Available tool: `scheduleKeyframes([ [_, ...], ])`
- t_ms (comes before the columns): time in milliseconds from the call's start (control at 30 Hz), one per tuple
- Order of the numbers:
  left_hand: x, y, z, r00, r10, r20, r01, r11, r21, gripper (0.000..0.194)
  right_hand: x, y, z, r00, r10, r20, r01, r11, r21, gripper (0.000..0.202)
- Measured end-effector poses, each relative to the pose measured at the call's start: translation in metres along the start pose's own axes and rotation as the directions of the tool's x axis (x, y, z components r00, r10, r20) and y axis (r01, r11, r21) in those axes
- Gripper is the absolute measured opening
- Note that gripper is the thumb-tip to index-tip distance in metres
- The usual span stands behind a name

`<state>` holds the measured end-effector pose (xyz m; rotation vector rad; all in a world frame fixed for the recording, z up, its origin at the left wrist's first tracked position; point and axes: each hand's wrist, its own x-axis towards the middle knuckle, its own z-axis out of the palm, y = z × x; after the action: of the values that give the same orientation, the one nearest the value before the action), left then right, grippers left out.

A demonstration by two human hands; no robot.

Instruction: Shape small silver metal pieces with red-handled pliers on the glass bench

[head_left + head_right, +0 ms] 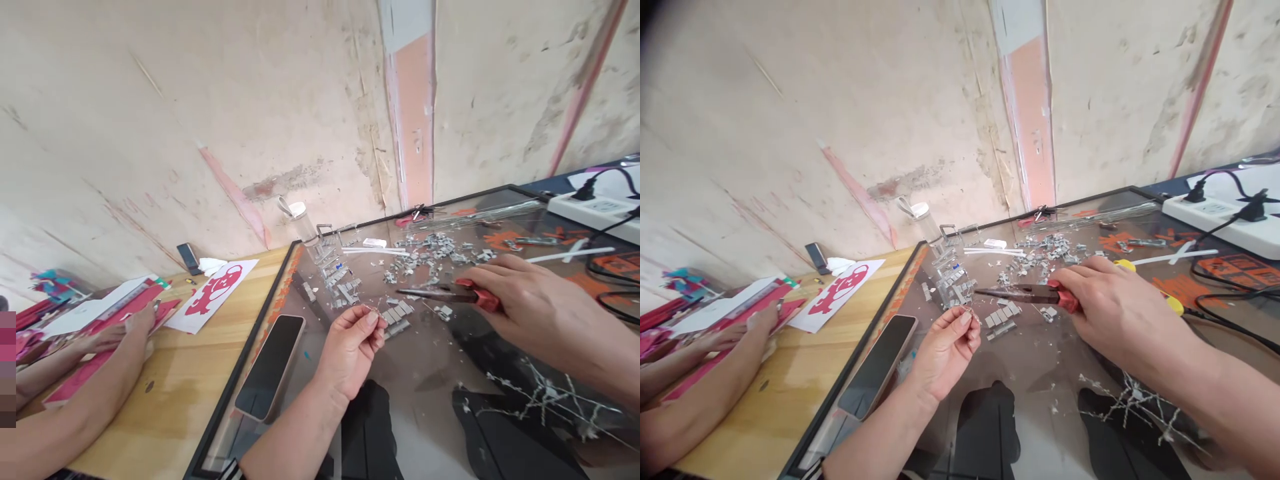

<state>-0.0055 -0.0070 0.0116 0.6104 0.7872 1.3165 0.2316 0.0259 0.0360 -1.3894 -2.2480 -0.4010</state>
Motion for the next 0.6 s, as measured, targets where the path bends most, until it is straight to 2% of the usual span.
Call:
scheduleKeyframes([
  [100, 0.001, 0.002, -0.002, 0.999, 0.047, -0.002, -0.047, 0.998, 0.046, 0.016, -0.005, 0.007, 0.008, 0.991, 0.053, 0.126, -0.047, 0.997, -0.054, 0.020],
  [200, 0.001, 0.003, -0.002, 0.991, 0.132, -0.003, -0.130, 0.981, 0.144, 0.013, -0.009, 0.007, 0.019, 0.974, 0.108, 0.201, -0.092, 0.992, -0.092, 0.024],
  [367, -0.004, 0.005, 0.000, 0.967, 0.255, 0.021, -0.249, 0.918, 0.310, 0.011, -0.011, 0.001, 0.024, 0.987, 0.017, 0.158, -0.003, 0.996, -0.090, 0.032],
  [467, -0.006, 0.006, 0.002, 0.979, 0.205, 0.019, -0.201, 0.930, 0.306, 0.012, -0.008, -0.004, 0.018, 0.992, -0.020, 0.122, 0.030, 0.996, -0.079, 0.031],
  [600, -0.004, 0.004, 0.001, 0.998, 0.054, 0.013, -0.056, 0.974, 0.219, 0.018, -0.004, -0.007, 0.011, 0.999, -0.041, 0.018, 0.043, 0.992, -0.118, 0.030],
])
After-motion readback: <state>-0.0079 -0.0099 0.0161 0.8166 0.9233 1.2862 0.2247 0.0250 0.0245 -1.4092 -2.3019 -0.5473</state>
